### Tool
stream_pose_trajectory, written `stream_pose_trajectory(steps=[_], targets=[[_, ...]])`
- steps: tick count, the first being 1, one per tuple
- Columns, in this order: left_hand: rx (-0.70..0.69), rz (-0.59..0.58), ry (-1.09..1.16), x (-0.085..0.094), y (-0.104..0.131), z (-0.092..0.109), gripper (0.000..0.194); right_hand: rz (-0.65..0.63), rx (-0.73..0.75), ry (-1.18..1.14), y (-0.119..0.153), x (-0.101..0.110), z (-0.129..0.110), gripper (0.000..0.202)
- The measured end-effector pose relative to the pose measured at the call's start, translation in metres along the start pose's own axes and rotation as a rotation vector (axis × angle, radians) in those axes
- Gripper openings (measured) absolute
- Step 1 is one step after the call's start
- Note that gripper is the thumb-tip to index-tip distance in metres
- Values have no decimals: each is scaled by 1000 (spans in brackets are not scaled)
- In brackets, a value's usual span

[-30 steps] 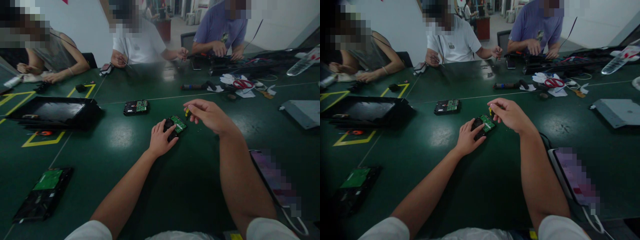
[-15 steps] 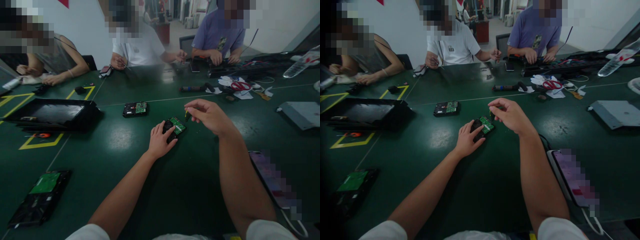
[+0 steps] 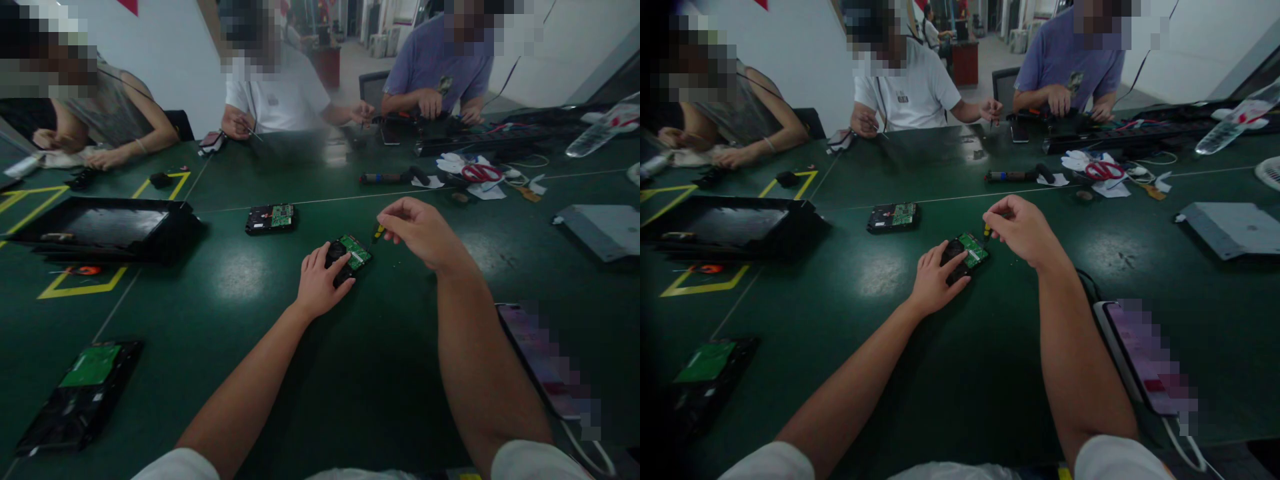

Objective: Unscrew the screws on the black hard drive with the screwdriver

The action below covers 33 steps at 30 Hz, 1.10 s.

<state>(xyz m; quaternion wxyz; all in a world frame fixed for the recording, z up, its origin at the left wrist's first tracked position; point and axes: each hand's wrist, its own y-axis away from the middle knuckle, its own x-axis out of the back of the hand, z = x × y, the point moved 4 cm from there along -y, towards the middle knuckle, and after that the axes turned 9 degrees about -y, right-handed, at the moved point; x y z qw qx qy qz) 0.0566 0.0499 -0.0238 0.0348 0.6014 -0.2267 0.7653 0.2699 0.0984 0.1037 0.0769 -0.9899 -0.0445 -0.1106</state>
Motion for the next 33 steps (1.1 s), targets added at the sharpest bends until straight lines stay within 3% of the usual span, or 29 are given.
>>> stream_pose_trajectory(steps=[11, 23, 29, 33], targets=[[6, 5, 4, 0, -1, 0, 60, -153, -25, -127, 0, -9, 1, 30], [2, -7, 6, 0, -1, 0, 60, -8, -3, 20, 0, 0, 2, 24], [1, 1, 9, 1, -1, 0, 60, -149, 3, -38, 1, -5, 1, 27], [0, 3, 16, 0, 0, 0, 60, -154, -5, -112, -1, -7, 4, 31]])
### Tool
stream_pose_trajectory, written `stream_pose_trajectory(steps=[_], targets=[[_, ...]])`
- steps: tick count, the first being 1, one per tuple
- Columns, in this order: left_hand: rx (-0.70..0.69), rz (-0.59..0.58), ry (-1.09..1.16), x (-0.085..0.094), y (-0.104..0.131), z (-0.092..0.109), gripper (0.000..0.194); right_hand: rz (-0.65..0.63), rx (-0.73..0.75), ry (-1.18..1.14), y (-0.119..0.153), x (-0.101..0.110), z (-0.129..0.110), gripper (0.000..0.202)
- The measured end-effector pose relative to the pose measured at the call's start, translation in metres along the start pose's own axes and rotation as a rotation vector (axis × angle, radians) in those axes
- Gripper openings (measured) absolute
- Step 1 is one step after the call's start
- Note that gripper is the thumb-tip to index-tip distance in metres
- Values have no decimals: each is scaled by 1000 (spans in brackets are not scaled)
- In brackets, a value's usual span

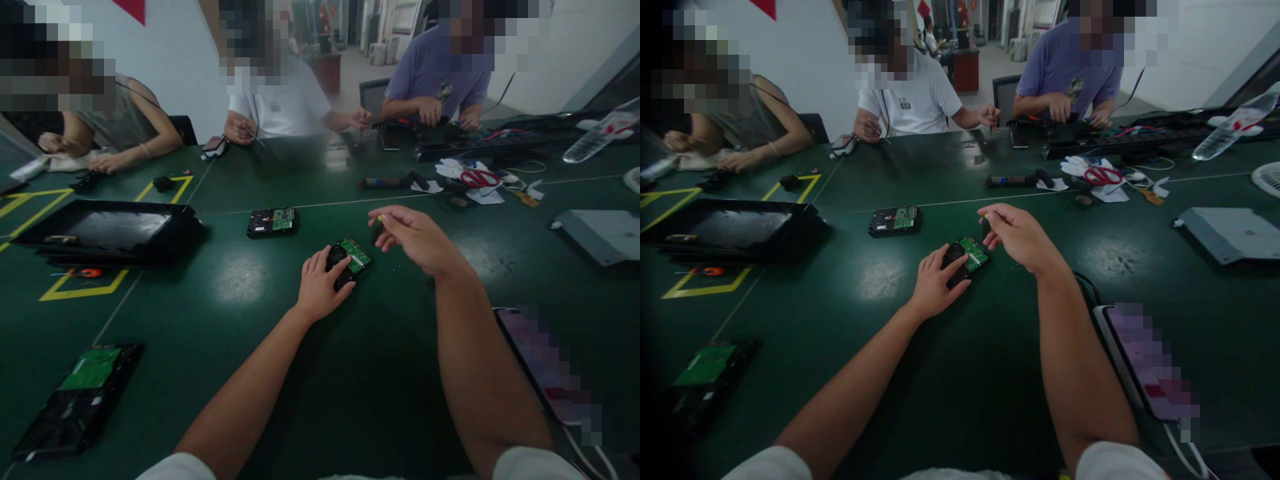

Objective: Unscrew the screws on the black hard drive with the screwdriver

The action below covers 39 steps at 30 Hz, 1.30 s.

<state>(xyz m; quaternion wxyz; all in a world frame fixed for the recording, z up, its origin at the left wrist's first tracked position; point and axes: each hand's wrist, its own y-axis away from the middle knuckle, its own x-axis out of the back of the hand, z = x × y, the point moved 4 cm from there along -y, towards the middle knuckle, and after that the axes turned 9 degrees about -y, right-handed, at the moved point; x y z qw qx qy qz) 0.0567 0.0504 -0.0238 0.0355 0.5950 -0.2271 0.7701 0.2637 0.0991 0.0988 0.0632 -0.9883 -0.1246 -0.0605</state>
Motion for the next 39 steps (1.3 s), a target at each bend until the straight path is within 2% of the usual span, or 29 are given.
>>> stream_pose_trajectory(steps=[7, 13, 23, 33, 39], targets=[[7, -12, -15, 1, -1, 1, 59, 45, 16, 121, 1, 5, -4, 25], [15, 16, -44, 1, 1, 4, 58, 87, 3, 127, 3, 2, -2, 25], [40, 47, -40, -1, -2, 5, 57, 35, 48, 197, 5, -2, -10, 22], [-19, 18, 18, 1, 2, 0, 54, 56, -6, 91, -1, 3, 2, 25], [2, 34, 8, 1, 2, 3, 51, 85, 16, 146, 1, 6, 0, 25]])
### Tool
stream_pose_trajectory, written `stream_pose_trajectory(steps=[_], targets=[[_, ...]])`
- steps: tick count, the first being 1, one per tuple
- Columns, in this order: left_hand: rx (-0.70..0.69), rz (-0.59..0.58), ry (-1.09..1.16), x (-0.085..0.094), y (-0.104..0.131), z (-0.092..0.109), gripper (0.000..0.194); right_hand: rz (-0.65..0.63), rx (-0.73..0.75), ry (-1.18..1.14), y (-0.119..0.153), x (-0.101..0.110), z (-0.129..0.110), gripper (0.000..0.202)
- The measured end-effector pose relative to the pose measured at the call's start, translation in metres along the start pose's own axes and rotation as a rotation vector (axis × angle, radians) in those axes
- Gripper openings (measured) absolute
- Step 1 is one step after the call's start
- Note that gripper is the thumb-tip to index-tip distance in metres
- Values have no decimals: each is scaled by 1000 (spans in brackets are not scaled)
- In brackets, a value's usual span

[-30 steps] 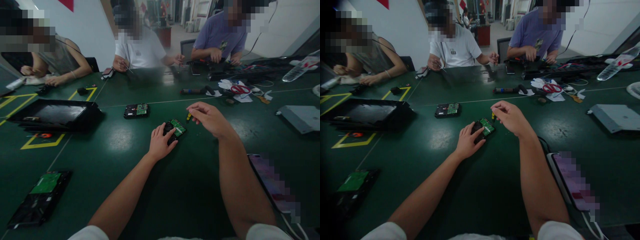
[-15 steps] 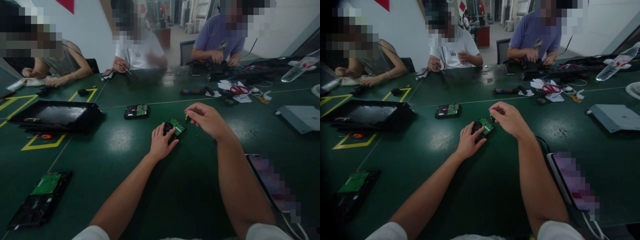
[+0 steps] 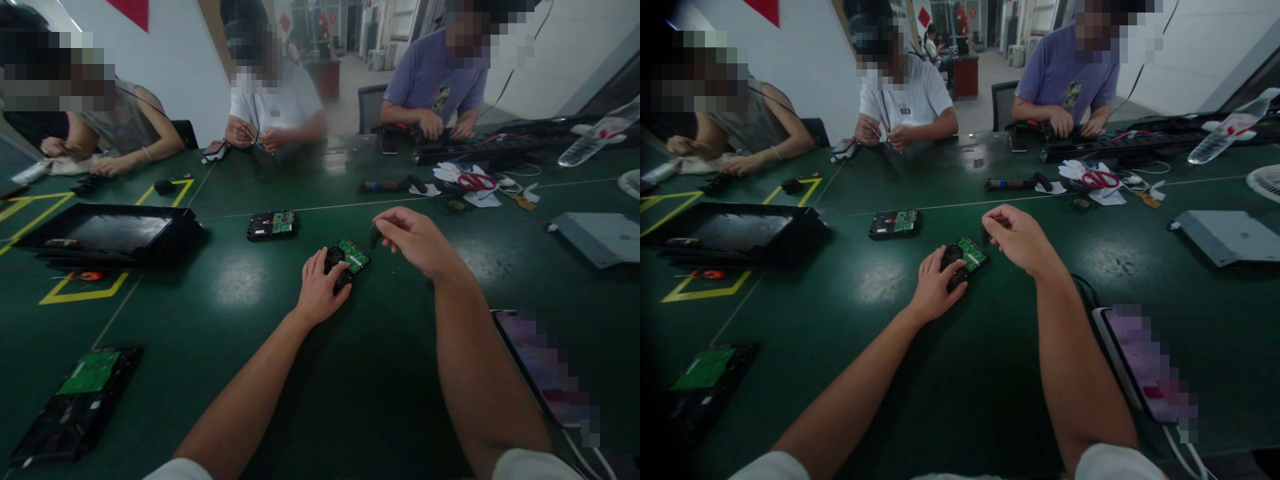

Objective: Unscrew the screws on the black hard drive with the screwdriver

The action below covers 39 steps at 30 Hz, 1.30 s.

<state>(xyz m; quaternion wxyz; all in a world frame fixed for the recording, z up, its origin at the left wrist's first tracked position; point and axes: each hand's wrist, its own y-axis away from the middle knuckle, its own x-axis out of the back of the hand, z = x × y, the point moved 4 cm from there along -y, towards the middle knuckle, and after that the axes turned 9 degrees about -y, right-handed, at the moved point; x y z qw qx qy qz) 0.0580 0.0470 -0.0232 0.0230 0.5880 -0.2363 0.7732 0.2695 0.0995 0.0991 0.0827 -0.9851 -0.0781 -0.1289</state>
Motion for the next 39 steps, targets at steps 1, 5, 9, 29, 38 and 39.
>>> stream_pose_trajectory(steps=[1, 5, 9, 29, 38, 39], targets=[[3, -2, -4, 0, 0, 0, 51, 12, -4, 11, 0, 0, 0, 25], [30, -6, -26, 1, 0, 1, 51, 39, -32, 27, 1, 1, 1, 23], [42, -34, -18, 2, 0, 1, 52, 2, -28, 3, 3, -1, -2, 18], [44, -35, 3, 3, 0, -1, 50, 44, -38, 15, 3, 2, -1, 22], [45, -29, -15, -1, 0, -2, 52, -130, -50, -135, 4, -8, -6, 26], [45, -27, -16, -1, 0, -2, 52, -127, -54, -160, 4, -8, -5, 26]])
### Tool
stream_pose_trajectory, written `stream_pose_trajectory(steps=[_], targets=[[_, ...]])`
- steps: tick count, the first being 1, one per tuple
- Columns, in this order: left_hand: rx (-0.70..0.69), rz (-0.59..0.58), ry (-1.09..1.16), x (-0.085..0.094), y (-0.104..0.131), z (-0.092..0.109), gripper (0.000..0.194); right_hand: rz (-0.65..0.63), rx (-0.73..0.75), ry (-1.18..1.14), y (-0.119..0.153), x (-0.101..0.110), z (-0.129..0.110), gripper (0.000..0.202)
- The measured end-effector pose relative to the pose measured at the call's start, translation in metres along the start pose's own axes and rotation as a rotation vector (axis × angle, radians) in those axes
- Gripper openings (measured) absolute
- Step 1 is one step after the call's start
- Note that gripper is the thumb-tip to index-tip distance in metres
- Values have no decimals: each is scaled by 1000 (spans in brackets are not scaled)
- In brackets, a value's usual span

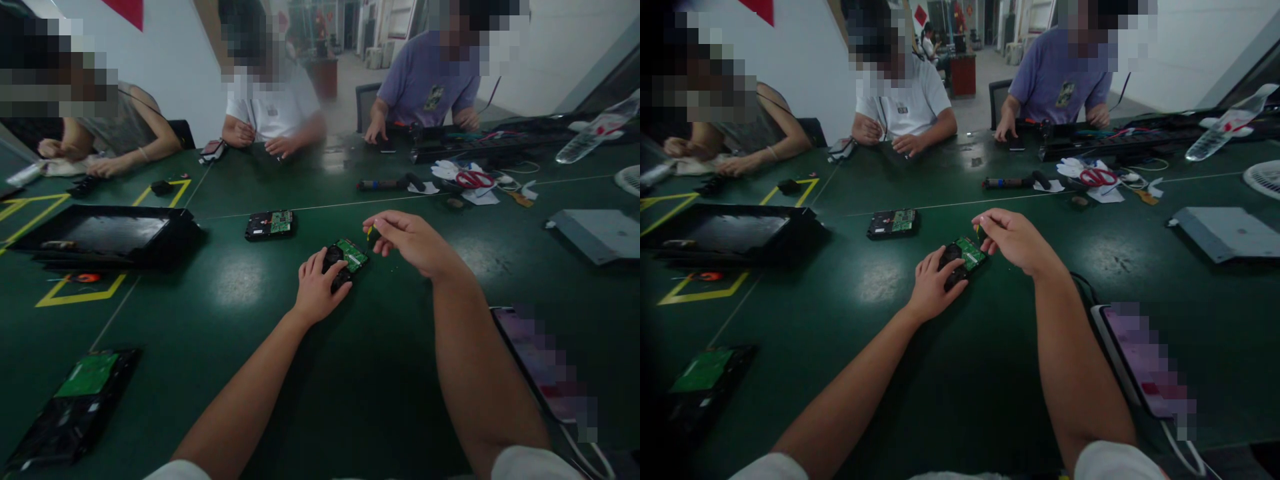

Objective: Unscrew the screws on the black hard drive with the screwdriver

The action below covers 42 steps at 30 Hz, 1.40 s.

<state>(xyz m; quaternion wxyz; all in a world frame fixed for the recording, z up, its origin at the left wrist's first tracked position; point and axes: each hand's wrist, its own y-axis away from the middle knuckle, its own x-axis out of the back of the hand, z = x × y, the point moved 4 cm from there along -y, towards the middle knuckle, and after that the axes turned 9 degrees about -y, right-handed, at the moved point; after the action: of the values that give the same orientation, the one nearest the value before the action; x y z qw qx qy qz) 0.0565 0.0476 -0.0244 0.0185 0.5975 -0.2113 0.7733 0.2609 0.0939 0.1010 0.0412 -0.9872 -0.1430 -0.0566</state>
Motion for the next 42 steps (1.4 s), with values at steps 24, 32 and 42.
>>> stream_pose_trajectory(steps=[24, 32, 42], targets=[[-5, -2, 11, 3, -1, 1, 53, 24, -6, -38, -2, 0, 3, 25], [-4, -11, 13, 2, -1, 1, 54, 15, 15, -19, -1, 3, 2, 23], [-9, -1, 15, 3, -1, 0, 53, 130, 9, 123, -1, 10, 4, 24]])
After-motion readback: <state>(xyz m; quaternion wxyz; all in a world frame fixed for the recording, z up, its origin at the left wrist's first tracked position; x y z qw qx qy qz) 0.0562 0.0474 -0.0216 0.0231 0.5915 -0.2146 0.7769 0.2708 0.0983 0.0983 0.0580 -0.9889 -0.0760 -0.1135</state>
